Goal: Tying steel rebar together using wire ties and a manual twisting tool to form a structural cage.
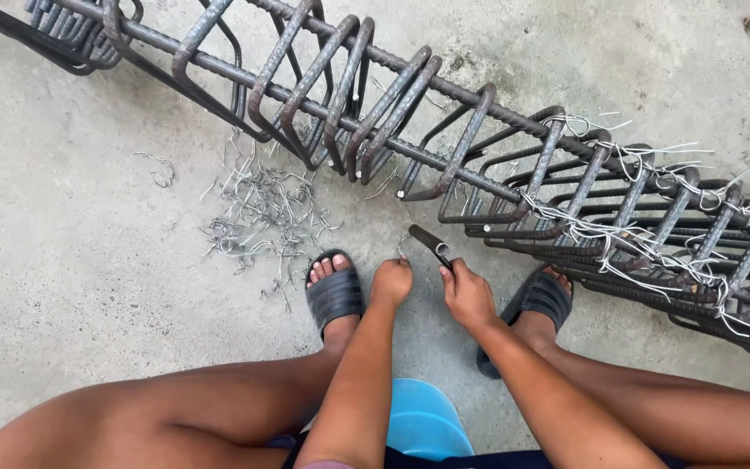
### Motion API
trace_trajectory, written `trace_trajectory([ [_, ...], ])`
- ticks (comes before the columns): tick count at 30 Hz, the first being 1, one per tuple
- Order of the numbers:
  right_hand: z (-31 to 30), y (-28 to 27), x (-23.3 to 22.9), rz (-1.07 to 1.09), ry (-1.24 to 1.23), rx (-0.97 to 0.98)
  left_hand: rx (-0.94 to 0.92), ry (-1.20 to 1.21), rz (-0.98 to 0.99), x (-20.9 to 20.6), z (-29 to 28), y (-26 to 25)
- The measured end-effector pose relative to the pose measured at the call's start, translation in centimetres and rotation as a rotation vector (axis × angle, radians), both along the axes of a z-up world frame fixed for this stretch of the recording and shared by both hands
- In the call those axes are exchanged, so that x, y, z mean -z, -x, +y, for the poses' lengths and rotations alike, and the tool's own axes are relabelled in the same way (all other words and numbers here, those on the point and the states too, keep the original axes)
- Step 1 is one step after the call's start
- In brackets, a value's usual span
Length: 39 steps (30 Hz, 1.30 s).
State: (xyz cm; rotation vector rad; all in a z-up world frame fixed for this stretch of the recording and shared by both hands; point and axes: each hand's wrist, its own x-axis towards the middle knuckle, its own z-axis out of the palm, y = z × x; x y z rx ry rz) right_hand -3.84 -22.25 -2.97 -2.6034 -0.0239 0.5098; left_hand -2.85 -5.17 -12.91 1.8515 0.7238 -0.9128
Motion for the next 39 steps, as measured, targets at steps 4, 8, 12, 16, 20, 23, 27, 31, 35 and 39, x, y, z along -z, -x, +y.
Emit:
trace_trajectory([
  [4, 0.7, -0.3, -0.7, 0.018, 0.010, 0.027, 0.017, -0.045, 0.023, -0.7, -0.6, -0.2],
  [8, 1.6, -1.0, -2.1, 0.078, 0.084, -0.003, 0.030, -0.057, 0.033, -1.6, -0.5, 0.0],
  [12, 1.4, -1.7, -2.3, 0.062, 0.109, -0.024, 0.064, -0.102, 0.077, -6.8, -0.1, -0.8],
  [16, 1.4, -2.2, -1.6, 0.113, 0.212, -0.123, 0.085, -0.128, 0.101, -8.3, -0.3, -0.8],
  [20, 2.0, -2.3, -3.8, 0.066, 0.125, -0.068, 0.091, -0.118, 0.126, -10.1, -0.2, -0.7],
  [23, 1.3, -1.8, -3.0, 0.027, 0.052, -0.046, 0.096, -0.122, 0.135, -10.0, -0.4, -0.6],
  [27, 1.4, -1.9, -3.0, 0.081, 0.106, -0.065, 0.072, -0.108, 0.125, -9.2, -0.4, -0.6],
  [31, 1.3, -1.2, -3.7, 0.053, 0.046, -0.027, 0.066, -0.106, 0.125, -8.4, -0.4, -0.5],
  [35, 0.9, -1.5, -1.7, 0.110, 0.178, -0.108, 0.067, -0.107, 0.123, -5.4, -1.3, -0.5],
  [39, 1.0, -1.0, -0.9, 0.077, 0.126, -0.066, 0.297, -0.146, -0.017, -3.1, -1.6, -0.1],
])
